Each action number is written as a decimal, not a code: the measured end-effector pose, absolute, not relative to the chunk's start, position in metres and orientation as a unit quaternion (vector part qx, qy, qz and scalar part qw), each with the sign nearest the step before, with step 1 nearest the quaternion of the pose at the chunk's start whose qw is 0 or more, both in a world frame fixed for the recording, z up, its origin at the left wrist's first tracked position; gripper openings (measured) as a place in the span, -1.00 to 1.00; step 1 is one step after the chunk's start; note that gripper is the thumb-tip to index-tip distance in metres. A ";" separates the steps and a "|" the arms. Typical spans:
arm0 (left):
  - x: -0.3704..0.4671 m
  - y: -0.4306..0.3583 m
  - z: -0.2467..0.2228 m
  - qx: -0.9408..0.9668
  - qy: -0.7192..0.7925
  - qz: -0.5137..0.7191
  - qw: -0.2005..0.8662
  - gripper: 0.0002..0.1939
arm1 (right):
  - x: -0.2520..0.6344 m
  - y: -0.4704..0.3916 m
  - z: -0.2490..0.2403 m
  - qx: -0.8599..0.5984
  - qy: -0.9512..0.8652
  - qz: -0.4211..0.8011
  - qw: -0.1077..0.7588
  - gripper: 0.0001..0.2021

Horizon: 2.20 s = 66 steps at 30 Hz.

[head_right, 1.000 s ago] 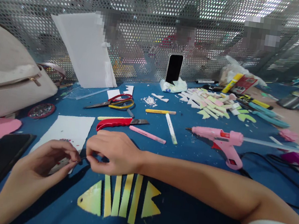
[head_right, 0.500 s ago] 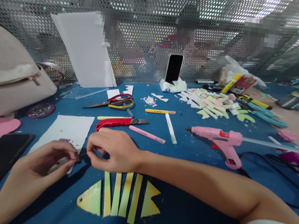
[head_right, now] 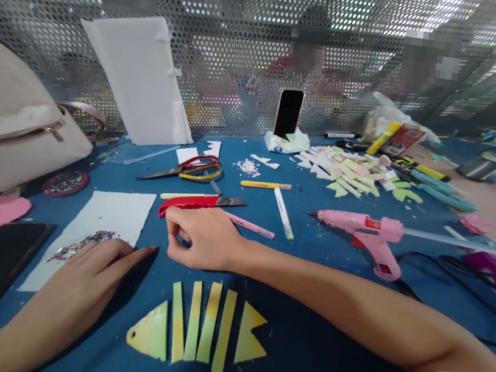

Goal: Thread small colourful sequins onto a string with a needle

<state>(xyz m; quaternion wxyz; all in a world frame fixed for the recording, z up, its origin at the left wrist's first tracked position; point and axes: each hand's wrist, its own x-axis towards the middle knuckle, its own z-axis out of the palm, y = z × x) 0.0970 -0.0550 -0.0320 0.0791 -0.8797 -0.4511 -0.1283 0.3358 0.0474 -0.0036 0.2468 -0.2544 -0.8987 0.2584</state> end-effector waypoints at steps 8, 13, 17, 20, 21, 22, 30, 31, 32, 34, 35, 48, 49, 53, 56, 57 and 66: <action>0.101 -0.053 -0.033 -0.881 -0.460 -0.094 0.058 -0.39 | 0.337 0.044 -0.005 -0.336 -0.883 0.266 0.192 -0.87; 0.100 -0.052 -0.034 -0.882 -0.461 -0.083 0.056 -0.36 | 0.336 0.046 -0.009 -0.314 -0.899 0.246 0.182 -0.87; 0.100 -0.053 -0.032 -0.884 -0.455 -0.084 0.066 -0.37 | 0.336 0.046 -0.011 -0.308 -0.904 0.235 0.180 -0.87; 0.099 -0.054 -0.032 -0.884 -0.455 -0.081 0.066 -0.38 | 0.336 0.047 -0.012 -0.309 -0.904 0.231 0.182 -0.86; 0.099 -0.054 -0.032 -0.884 -0.456 -0.079 0.065 -0.38 | 0.336 0.047 -0.012 -0.311 -0.904 0.230 0.183 -0.86; 0.099 -0.054 -0.033 -0.885 -0.455 -0.078 0.065 -0.39 | 0.335 0.047 -0.013 -0.312 -0.904 0.228 0.183 -0.86; 0.102 -0.053 -0.030 -0.885 -0.451 -0.083 0.073 -0.41 | 0.334 0.047 -0.012 -0.316 -0.904 0.224 0.179 -0.86; 0.102 -0.053 -0.030 -0.885 -0.452 -0.083 0.072 -0.41 | 0.334 0.047 -0.011 -0.316 -0.904 0.225 0.179 -0.87; 0.102 -0.053 -0.030 -0.885 -0.452 -0.082 0.070 -0.41 | 0.334 0.047 -0.011 -0.317 -0.904 0.225 0.178 -0.87; 0.102 -0.053 -0.030 -0.885 -0.454 -0.083 0.066 -0.40 | 0.334 0.047 -0.010 -0.319 -0.904 0.223 0.177 -0.87; 0.102 -0.054 -0.030 -0.885 -0.454 -0.082 0.066 -0.40 | 0.334 0.047 -0.011 -0.319 -0.904 0.223 0.177 -0.87; 0.101 -0.053 -0.033 -0.884 -0.455 -0.086 0.066 -0.42 | 0.334 0.048 -0.013 -0.292 -0.916 0.217 0.170 -0.89; 0.101 -0.053 -0.032 -0.884 -0.456 -0.086 0.063 -0.43 | 0.334 0.048 -0.014 -0.289 -0.918 0.215 0.167 -0.89; 0.101 -0.054 -0.030 -0.884 -0.455 -0.097 0.055 -0.44 | 0.334 0.047 -0.014 -0.280 -0.926 0.196 0.161 -0.92; 0.100 -0.054 -0.030 -0.882 -0.456 -0.101 0.053 -0.44 | 0.334 0.046 -0.011 -0.271 -0.935 0.173 0.149 -0.96; 0.099 -0.054 -0.031 -0.882 -0.457 -0.101 0.053 -0.44 | 0.333 0.046 -0.010 -0.268 -0.939 0.164 0.142 -0.97; 0.101 -0.056 -0.027 -0.887 -0.439 -0.078 0.118 -0.48 | 0.329 0.045 -0.004 -0.221 -0.971 0.048 0.073 -0.92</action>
